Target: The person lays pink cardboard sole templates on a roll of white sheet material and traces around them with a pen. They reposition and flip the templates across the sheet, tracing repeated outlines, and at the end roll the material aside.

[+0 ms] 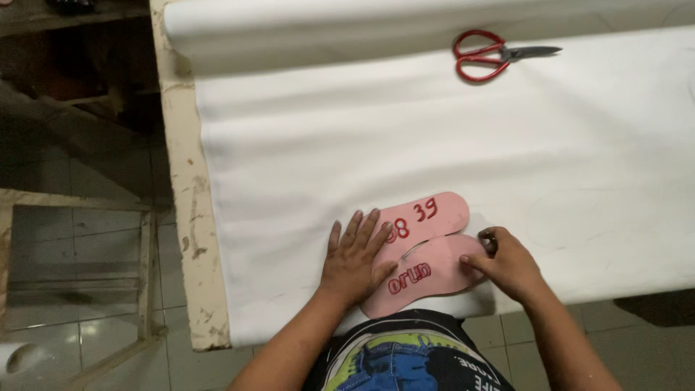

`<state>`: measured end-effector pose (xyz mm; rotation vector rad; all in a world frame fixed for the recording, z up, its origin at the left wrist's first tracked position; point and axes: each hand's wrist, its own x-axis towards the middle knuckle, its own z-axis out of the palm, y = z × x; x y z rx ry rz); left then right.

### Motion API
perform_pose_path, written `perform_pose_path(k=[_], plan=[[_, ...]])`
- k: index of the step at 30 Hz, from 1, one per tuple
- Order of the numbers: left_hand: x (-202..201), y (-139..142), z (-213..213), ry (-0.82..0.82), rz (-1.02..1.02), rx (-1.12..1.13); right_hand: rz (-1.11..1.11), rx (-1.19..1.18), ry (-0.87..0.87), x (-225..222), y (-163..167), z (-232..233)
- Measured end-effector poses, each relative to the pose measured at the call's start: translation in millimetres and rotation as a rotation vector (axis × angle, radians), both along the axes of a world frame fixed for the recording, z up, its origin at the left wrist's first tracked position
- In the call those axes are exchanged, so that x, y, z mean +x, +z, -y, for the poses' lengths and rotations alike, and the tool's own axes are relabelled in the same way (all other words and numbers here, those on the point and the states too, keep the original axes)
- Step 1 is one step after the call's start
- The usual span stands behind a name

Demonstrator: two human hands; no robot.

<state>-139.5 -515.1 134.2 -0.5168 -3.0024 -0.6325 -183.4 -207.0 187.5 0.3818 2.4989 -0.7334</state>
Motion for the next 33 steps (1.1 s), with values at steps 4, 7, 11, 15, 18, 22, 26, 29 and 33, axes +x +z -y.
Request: perform_pose_path(k=[4,7,11,15,18,22,26,29,33], plan=[[-23.0,3.1,37.9,-0.044,0.013,-0.163,0.144,-0.016,-0.023,41.7,-10.6,15.9],[-58.9,15.4,104.6,0.096,0.259,-0.215,0.031,-0.273,-0.273,60.4,0.3,21.6],[-62.8,29.7,208.5,0.386,0.211,-0.161,-0.257,-0.730,-0.654,56.7,19.1,36.1],[-40.5,24.5,227.7,0.452,0.058,-0.107,-0.403,-1.043,-0.643,22.3,22.0,84.3],[-21.6,14.9,219.7,0.467,-0.018,-0.003,-0.369,-0.405,-0.495,-2.8,19.5,134.2],[1.2,11.0,220.0,0.398,-0.056,0.135,-0.365,-0.425,-0.354,-10.5,17.6,173.6],[4.0,15.8,229.3,0.369,0.004,0.212,-0.302,-0.480,-0.221,-10.2,20.4,200.0],[4.3,22.2,227.6,0.307,-0.062,0.237,-0.246,-0.609,-0.266,-10.3,37.7,207.3],[16.1,30.2,202.8,0.262,-0.269,0.008,-0.153,-1.032,-0.084,10.7,69.5,200.0]])
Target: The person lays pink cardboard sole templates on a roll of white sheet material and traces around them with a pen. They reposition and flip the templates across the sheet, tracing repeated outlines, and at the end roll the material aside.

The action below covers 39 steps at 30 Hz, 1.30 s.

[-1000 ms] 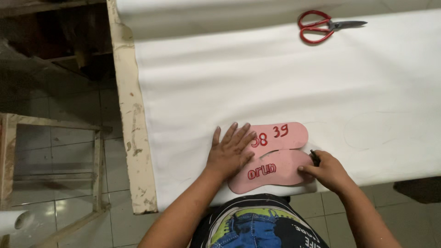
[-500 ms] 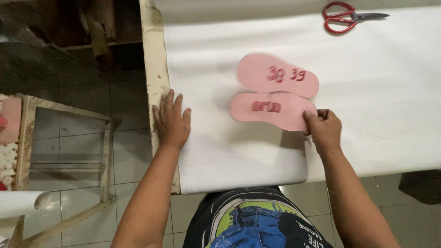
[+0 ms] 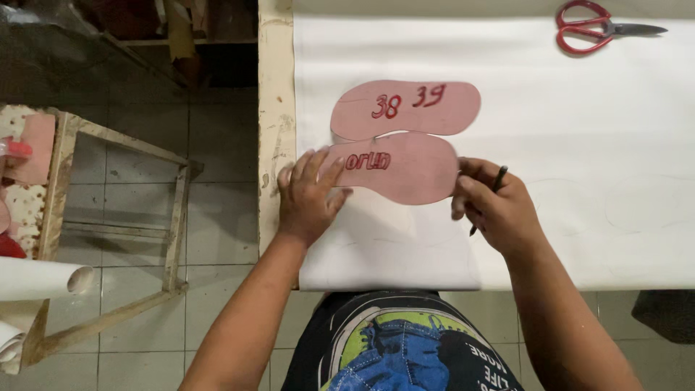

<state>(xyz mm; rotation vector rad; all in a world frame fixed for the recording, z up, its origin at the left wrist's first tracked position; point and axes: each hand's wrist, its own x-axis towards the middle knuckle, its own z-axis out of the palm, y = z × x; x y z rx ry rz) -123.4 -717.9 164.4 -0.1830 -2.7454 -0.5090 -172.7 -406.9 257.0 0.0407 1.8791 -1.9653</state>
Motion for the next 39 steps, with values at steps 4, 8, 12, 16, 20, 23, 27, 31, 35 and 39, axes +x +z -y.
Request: perform_pose_path(k=[4,8,12,16,20,23,27,31,35,39], plan=[[-3.2,11.7,-31.3,0.206,0.056,0.587,-0.001,0.171,0.254,8.0,-4.1,9.6],[2.4,23.9,-74.2,0.086,0.379,1.402,0.120,0.340,0.207,13.7,-43.1,35.6],[16.3,17.0,-88.0,0.029,0.709,1.039,0.181,0.419,-0.138,14.0,-67.4,25.2],[17.8,-2.0,-48.2,0.078,0.324,0.447,-0.020,0.542,-0.334,-6.0,-61.6,-7.9],[7.0,-14.5,2.5,0.177,0.275,0.201,-0.056,0.503,-0.256,-13.7,-54.6,-12.2],[10.9,-20.9,14.3,0.149,0.316,0.267,-0.095,0.455,-0.208,-17.0,-57.2,3.5],[14.3,-27.7,11.6,0.160,0.270,0.268,-0.067,0.524,-0.202,-21.2,-62.0,9.5],[11.0,-29.7,8.7,0.155,0.288,0.263,-0.075,0.452,-0.261,-23.9,-66.9,1.0],[9.4,-29.2,3.4,0.217,0.297,0.279,-0.045,0.441,-0.276,-27.0,-68.2,-2.8],[10.4,-30.0,3.2,0.235,0.249,0.252,0.057,0.528,-0.232,-31.2,-65.8,-3.6]])
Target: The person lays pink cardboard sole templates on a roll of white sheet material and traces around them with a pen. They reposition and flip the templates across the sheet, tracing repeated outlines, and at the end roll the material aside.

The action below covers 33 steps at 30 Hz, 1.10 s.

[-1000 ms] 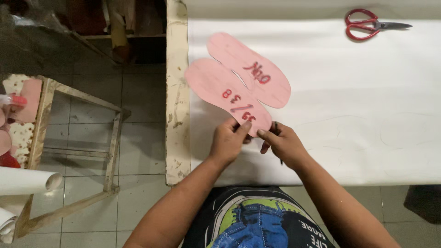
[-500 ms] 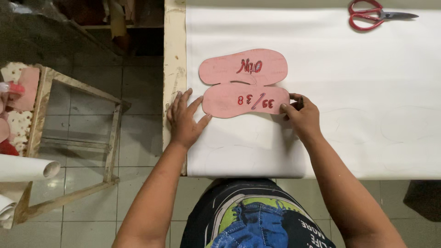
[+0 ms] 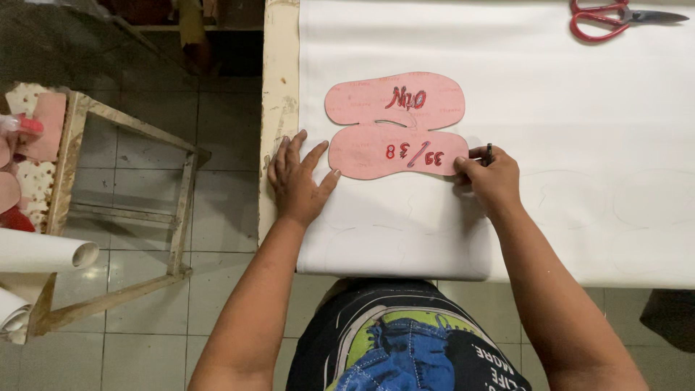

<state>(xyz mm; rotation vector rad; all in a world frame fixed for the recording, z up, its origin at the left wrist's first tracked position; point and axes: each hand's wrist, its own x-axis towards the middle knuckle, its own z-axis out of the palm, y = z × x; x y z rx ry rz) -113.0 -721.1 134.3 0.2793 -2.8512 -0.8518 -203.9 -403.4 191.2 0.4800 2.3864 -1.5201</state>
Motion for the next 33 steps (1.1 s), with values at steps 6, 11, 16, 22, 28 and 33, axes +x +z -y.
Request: perform_pose_path(k=[6,11,16,22,28,33], plan=[[1.8,-1.7,6.3,-0.030,-0.016,-0.005,0.024,-0.004,0.001,-4.2,-1.4,2.9],[1.2,1.7,9.4,-0.052,-0.008,0.016,0.013,-0.050,0.019,-5.7,-6.3,0.7],[1.5,6.1,9.3,-0.052,0.047,0.037,0.004,-0.019,0.039,-6.1,-8.6,-2.7],[1.6,8.8,7.8,-0.038,0.040,0.044,0.008,-0.001,0.047,-5.7,-7.2,-2.8],[0.8,8.3,5.9,-0.027,0.039,0.016,-0.001,0.080,0.072,-4.5,-6.8,-2.8],[1.6,8.3,5.4,-0.028,0.028,0.018,-0.043,0.072,0.105,-1.5,-10.4,-6.1]])
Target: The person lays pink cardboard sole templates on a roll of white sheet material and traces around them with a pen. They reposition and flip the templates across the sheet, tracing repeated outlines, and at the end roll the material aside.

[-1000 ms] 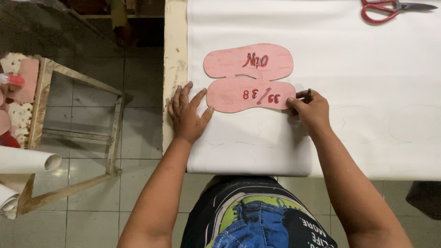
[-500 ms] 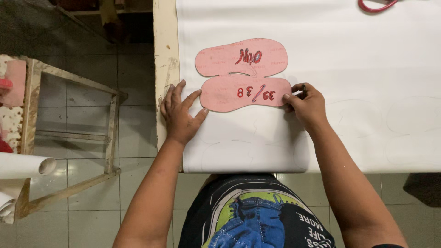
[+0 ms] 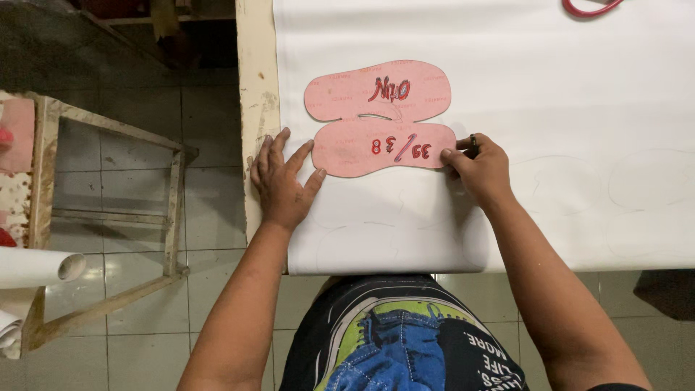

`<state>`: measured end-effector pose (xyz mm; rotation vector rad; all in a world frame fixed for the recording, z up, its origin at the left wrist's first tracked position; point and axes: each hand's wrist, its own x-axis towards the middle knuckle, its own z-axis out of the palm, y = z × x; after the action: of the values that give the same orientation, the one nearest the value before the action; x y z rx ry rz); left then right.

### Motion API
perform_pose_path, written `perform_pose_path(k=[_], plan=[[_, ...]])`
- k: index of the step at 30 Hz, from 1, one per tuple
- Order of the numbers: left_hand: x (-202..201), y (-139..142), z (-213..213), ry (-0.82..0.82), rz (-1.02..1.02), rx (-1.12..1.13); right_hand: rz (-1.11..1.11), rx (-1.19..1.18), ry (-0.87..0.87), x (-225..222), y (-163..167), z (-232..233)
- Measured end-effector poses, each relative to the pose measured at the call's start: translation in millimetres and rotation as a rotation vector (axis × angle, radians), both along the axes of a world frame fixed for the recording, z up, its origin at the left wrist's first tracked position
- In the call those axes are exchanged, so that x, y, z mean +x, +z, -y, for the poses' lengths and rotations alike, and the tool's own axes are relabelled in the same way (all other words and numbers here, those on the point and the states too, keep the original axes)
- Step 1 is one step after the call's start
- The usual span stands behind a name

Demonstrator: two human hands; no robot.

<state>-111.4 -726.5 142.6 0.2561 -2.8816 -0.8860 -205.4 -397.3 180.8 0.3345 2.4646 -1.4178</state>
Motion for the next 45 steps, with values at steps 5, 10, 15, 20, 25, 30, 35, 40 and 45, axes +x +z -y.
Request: perform_pose_path(k=[5,10,15,20,25,30,35,40,45], plan=[[0.3,0.3,0.7,-0.011,-0.014,-0.020,-0.003,0.006,0.002,0.7,-2.5,-1.2],[-0.6,-2.0,3.8,-0.020,-0.004,-0.002,-0.003,0.003,0.002,-0.7,-3.1,1.3],[-2.3,-1.5,5.3,-0.020,-0.019,0.005,0.001,-0.020,-0.004,-2.3,-1.8,5.4],[-3.0,-0.7,5.7,-0.021,-0.034,0.039,0.003,0.047,0.004,-3.2,-1.0,6.8],[-6.5,-9.4,-7.6,-0.087,-0.015,-0.118,-0.006,0.075,0.017,-5.3,-4.0,9.3],[-20.0,-12.0,-57.3,-0.335,-0.026,0.015,-0.052,0.256,0.102,-5.6,-0.1,8.8],[-21.1,4.9,-112.4,-0.363,0.081,-0.293,-0.042,0.566,0.225,-9.7,18.0,17.2],[-20.2,16.4,-142.6,-0.437,0.025,-0.373,-0.621,0.382,0.422,-14.0,46.2,59.3],[-16.4,20.1,-143.5,-0.451,0.044,-0.079,-0.311,0.153,0.836,-7.9,67.2,108.6]])
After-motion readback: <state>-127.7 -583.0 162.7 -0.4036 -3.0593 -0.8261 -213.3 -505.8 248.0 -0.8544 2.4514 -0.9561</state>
